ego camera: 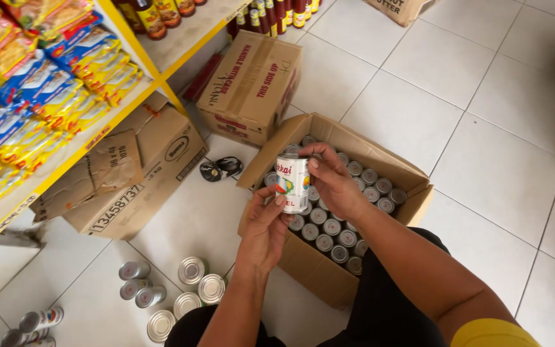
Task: Unpacking cans from cardboard boxes and organizing them into stacks on the floor.
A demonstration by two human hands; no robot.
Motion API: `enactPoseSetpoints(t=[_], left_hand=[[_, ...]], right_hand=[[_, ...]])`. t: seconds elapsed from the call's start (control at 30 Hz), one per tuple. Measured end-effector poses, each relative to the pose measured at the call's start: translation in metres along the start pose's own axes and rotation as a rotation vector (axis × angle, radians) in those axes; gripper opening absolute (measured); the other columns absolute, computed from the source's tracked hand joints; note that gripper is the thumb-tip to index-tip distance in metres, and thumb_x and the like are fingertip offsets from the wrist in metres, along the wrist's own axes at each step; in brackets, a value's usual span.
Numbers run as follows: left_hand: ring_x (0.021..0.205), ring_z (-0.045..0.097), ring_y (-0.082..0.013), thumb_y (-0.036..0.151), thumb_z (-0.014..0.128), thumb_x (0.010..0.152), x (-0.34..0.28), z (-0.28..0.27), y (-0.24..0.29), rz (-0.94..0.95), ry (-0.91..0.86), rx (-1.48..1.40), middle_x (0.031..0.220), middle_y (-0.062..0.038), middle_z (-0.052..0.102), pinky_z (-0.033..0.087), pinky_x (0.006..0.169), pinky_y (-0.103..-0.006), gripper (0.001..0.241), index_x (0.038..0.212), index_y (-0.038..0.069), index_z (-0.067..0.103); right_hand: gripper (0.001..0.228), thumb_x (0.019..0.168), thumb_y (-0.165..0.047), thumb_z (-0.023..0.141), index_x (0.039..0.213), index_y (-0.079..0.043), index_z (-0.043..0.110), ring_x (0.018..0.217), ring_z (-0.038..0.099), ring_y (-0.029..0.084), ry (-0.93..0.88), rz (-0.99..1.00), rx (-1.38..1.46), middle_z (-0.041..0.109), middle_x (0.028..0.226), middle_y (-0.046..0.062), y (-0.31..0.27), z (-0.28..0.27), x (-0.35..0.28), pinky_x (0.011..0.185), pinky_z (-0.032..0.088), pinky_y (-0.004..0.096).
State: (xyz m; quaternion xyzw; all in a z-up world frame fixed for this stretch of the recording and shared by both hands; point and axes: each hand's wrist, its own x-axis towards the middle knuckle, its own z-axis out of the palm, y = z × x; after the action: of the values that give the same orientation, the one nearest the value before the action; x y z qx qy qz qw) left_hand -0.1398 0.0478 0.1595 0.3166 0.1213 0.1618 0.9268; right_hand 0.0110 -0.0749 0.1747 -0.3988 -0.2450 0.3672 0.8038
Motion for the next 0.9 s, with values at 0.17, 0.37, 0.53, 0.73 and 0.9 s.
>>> enactPoseSetpoints(t=[0.17, 0.37, 0.53, 0.73, 0.9], left_hand=[[0.094, 0.065, -0.0141, 0.029, 0.065, 0.101, 0.011, 0.012, -0.015, -0.101, -0.028, -0.115, 0.11, -0.003, 0.069, 0.052, 0.078, -0.0282, 0.032, 0.125, 0.009, 0.059], [0.088, 0.069, -0.0148, 0.045, 0.04, 0.104, 0.023, 0.032, -0.018, -0.326, 0.089, -0.036, 0.11, -0.005, 0.072, 0.047, 0.065, -0.0255, 0.046, 0.126, 0.01, 0.061], [0.067, 0.061, -0.0171, 0.051, 0.032, 0.114, 0.032, 0.015, -0.04, -0.322, -0.199, -0.053, 0.097, -0.014, 0.073, 0.042, 0.053, -0.0259, 0.055, 0.129, 0.007, 0.061], [0.071, 0.064, -0.0194, 0.051, 0.029, 0.109, 0.036, 0.027, -0.04, -0.408, -0.121, 0.014, 0.097, -0.016, 0.075, 0.046, 0.057, -0.0287, 0.059, 0.126, 0.006, 0.062], [0.082, 0.067, -0.0227, 0.047, 0.032, 0.111, 0.034, 0.019, -0.05, -0.4, -0.119, -0.053, 0.107, -0.014, 0.073, 0.05, 0.068, -0.034, 0.054, 0.128, 0.004, 0.06]], right_hand=[[0.021, 0.1, -0.021, 0.072, 0.112, -0.013, 0.056, 0.118, 0.058, 0.017, 0.036, -0.032, -0.084, 0.064, 0.127, 0.007, -0.014, -0.014, 0.002, 0.102, 0.045, 0.035], [0.036, 0.089, -0.025, 0.078, 0.116, -0.013, 0.056, 0.114, 0.058, 0.017, 0.072, 0.051, -0.186, 0.06, 0.128, 0.008, -0.03, -0.025, -0.002, 0.093, 0.049, 0.035], [0.054, 0.087, -0.027, 0.076, 0.136, -0.012, 0.061, 0.116, 0.058, 0.015, 0.066, 0.098, -0.334, 0.057, 0.124, 0.006, -0.052, -0.017, -0.006, 0.095, 0.049, 0.032], [0.048, 0.086, -0.032, 0.078, 0.124, -0.006, 0.067, 0.106, 0.064, 0.013, 0.143, 0.159, -0.481, 0.065, 0.114, 0.004, -0.048, -0.03, -0.004, 0.089, 0.054, 0.03], [0.045, 0.082, -0.039, 0.082, 0.108, -0.006, 0.066, 0.092, 0.061, 0.01, 0.261, 0.153, -0.608, 0.066, 0.097, 0.002, -0.039, -0.046, -0.011, 0.079, 0.052, 0.027]])
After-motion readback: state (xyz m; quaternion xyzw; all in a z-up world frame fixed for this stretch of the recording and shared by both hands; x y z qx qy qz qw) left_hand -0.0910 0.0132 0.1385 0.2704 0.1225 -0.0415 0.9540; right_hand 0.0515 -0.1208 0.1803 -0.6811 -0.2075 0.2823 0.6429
